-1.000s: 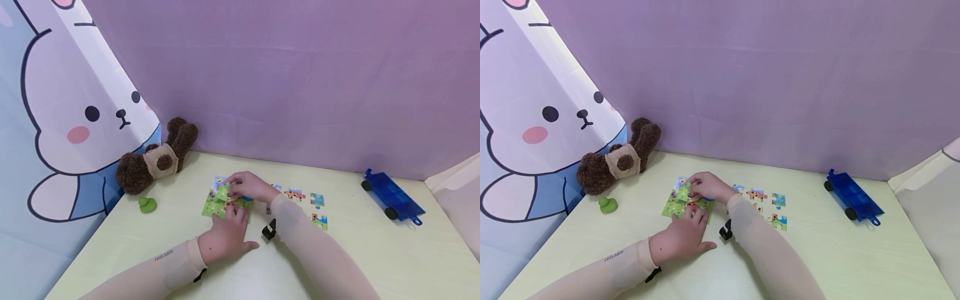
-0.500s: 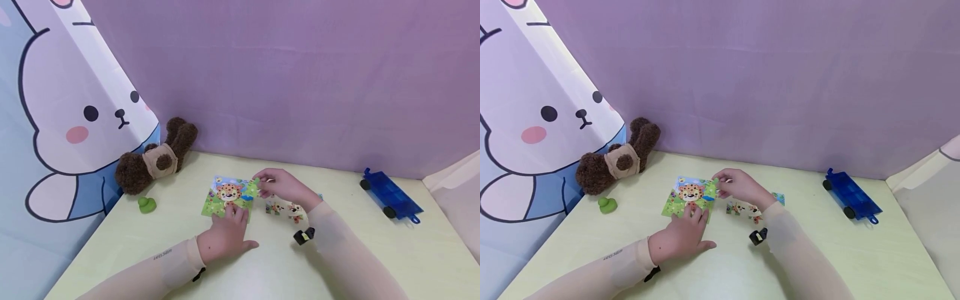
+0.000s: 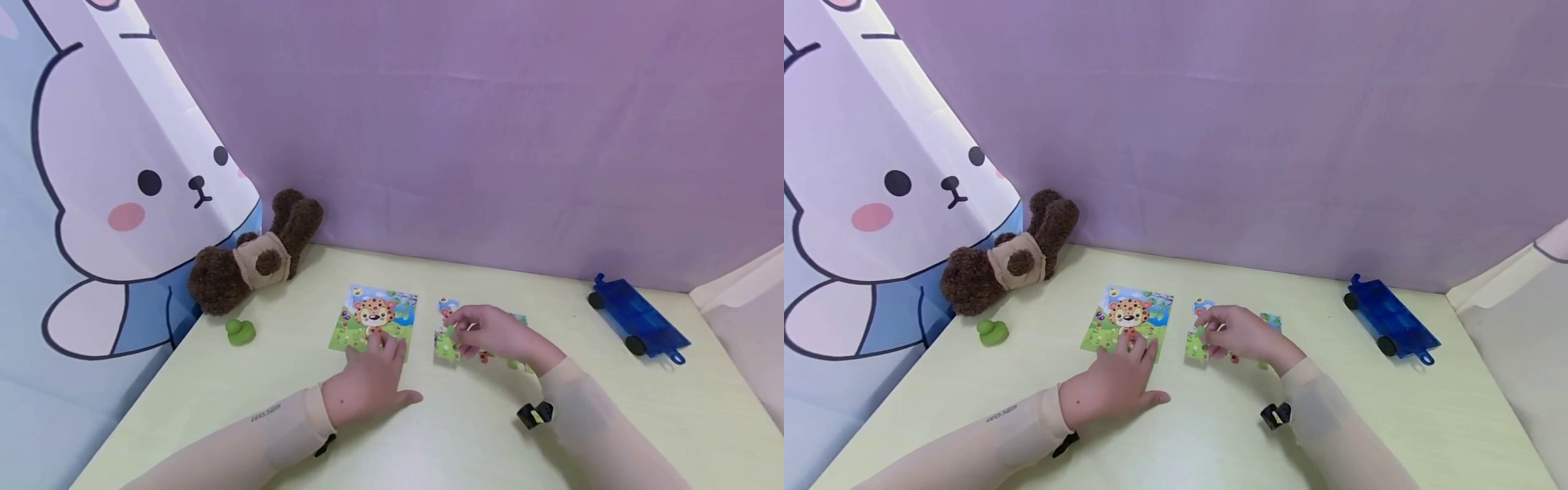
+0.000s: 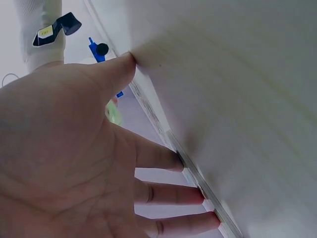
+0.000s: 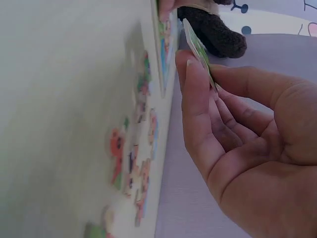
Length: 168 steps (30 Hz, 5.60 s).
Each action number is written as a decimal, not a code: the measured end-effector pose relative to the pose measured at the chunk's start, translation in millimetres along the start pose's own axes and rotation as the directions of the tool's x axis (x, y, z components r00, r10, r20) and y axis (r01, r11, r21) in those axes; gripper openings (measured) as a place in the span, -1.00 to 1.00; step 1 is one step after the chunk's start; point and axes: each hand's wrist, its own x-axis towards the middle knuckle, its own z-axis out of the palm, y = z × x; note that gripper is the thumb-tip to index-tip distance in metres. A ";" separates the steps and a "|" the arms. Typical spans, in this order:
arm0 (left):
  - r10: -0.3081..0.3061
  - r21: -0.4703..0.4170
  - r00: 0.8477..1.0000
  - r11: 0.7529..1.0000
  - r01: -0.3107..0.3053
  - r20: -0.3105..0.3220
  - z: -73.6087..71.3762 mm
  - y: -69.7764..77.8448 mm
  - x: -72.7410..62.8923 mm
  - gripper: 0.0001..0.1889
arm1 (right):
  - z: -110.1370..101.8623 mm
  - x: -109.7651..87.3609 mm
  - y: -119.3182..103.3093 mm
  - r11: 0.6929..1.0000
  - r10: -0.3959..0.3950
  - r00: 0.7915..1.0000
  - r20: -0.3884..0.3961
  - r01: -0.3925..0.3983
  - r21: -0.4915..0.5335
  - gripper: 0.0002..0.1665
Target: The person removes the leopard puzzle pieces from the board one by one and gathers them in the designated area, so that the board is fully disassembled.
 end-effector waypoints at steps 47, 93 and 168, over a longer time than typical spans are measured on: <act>-0.003 0.018 1.000 1.000 0.002 0.014 -0.8 0.4 0.3 0.12 | 32.4 -0.1 16.7 0.987 -0.108 0.992 0.069 0.115 -0.112 -0.70; 0.124 -0.175 0.991 0.978 -0.114 0.050 -7.8 -17.4 -8.7 0.04 | 31.9 78.8 -62.9 0.991 -0.132 0.991 -0.007 0.132 -0.033 -0.56; 0.126 -0.084 0.991 0.989 -0.122 0.041 -15.3 -1.2 -17.7 0.22 | 85.5 113.9 -65.5 0.970 -0.161 0.970 0.183 0.190 -0.150 -0.85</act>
